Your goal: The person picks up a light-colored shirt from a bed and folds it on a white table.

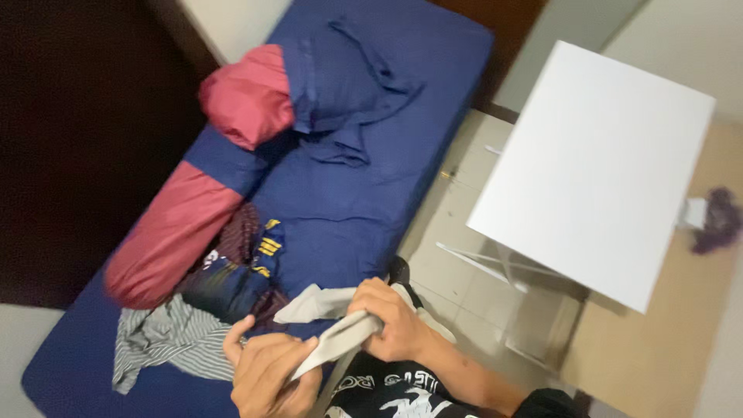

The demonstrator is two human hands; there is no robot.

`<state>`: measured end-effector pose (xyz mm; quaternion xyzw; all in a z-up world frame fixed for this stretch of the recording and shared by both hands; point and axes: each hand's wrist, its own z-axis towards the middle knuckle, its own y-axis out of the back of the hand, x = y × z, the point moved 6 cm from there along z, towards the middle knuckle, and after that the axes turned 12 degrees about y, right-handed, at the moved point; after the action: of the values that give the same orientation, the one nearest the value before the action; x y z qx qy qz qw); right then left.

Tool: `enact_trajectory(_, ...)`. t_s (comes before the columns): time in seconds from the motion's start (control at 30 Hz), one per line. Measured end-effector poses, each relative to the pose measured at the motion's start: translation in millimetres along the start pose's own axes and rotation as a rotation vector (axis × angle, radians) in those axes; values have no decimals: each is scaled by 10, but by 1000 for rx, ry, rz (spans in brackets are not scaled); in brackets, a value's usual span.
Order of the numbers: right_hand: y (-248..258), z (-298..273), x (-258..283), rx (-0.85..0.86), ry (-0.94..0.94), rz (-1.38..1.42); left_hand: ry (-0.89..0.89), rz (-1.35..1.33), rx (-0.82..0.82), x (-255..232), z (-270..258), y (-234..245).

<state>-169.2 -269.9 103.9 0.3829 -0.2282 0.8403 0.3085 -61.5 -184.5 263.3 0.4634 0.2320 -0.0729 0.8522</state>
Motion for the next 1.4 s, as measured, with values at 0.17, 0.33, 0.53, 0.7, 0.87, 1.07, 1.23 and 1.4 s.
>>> enact_trajectory(0.17, 347, -267, -160, -131, -84, -292, 6, -97, 33, -289, 119, -303)
enact_trajectory(0.33, 643, -832, -659, -79, -421, -232, -71, -144, 153, -512, 227, -599)
enact_trajectory(0.53, 1219, -1720, -858, -148, -724, -25, 26, -152, 95, -433, 327, -825)
enact_trajectory(0.7, 1801, -2148, -554, -9, -960, 30, 109, -198, 1, -338, 383, -1025)
enact_trajectory(0.87, 2389, -2053, -146, 174, -960, -69, -22, -142, 71, -585, 559, -1447)
enact_trajectory(1.07, 3447, -2194, -351, 0, -901, -509, -1, -179, 18, -926, 614, -2134)
enact_trajectory(1.23, 4176, -2198, -113, -469, -624, -589, 88, -180, 5, -1049, 703, -2365)
enact_trajectory(1.4, 4461, -2021, 158, -627, -474, -690, 106, -127, 71, -1061, 829, -2575)
